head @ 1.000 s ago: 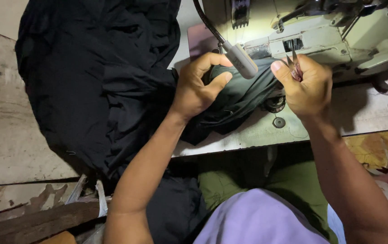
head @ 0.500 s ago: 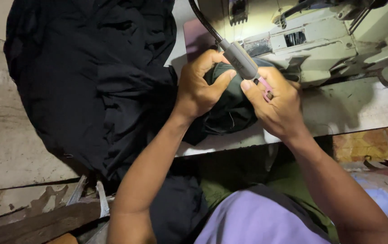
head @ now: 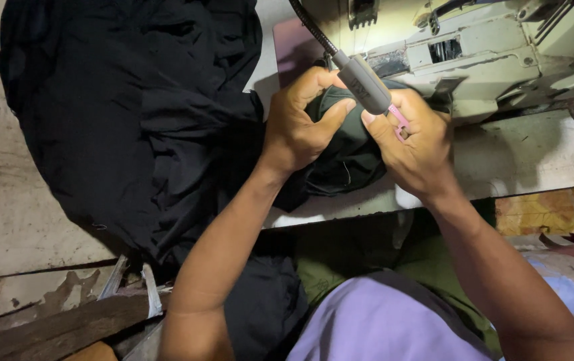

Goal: Trimming loose threads from a black garment using small scissors at a sewing station

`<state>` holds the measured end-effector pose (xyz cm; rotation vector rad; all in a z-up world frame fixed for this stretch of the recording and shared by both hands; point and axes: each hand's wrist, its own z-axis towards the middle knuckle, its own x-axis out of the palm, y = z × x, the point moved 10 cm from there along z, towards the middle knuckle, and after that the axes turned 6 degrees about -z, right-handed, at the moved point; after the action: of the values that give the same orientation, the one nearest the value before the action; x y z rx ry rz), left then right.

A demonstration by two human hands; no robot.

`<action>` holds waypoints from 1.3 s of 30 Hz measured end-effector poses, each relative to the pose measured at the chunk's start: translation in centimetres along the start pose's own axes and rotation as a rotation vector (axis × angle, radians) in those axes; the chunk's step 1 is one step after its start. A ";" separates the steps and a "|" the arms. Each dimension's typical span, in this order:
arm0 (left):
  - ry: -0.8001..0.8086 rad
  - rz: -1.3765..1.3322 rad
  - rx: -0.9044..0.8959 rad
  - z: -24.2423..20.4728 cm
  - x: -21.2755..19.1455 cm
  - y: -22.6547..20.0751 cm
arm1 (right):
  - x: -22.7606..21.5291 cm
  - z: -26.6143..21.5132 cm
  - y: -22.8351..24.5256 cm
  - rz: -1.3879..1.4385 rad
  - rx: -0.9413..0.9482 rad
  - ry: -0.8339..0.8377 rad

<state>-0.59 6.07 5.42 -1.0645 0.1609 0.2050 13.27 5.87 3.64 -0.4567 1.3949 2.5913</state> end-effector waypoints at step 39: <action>0.049 -0.155 -0.066 -0.1 -0.6 -0.2 | -2.2 0.4 -2.6 -0.059 0.021 -0.143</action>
<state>-1.10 5.82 5.65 -1.1433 0.1154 0.0453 15.97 7.63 2.51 -0.2986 1.3400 2.5058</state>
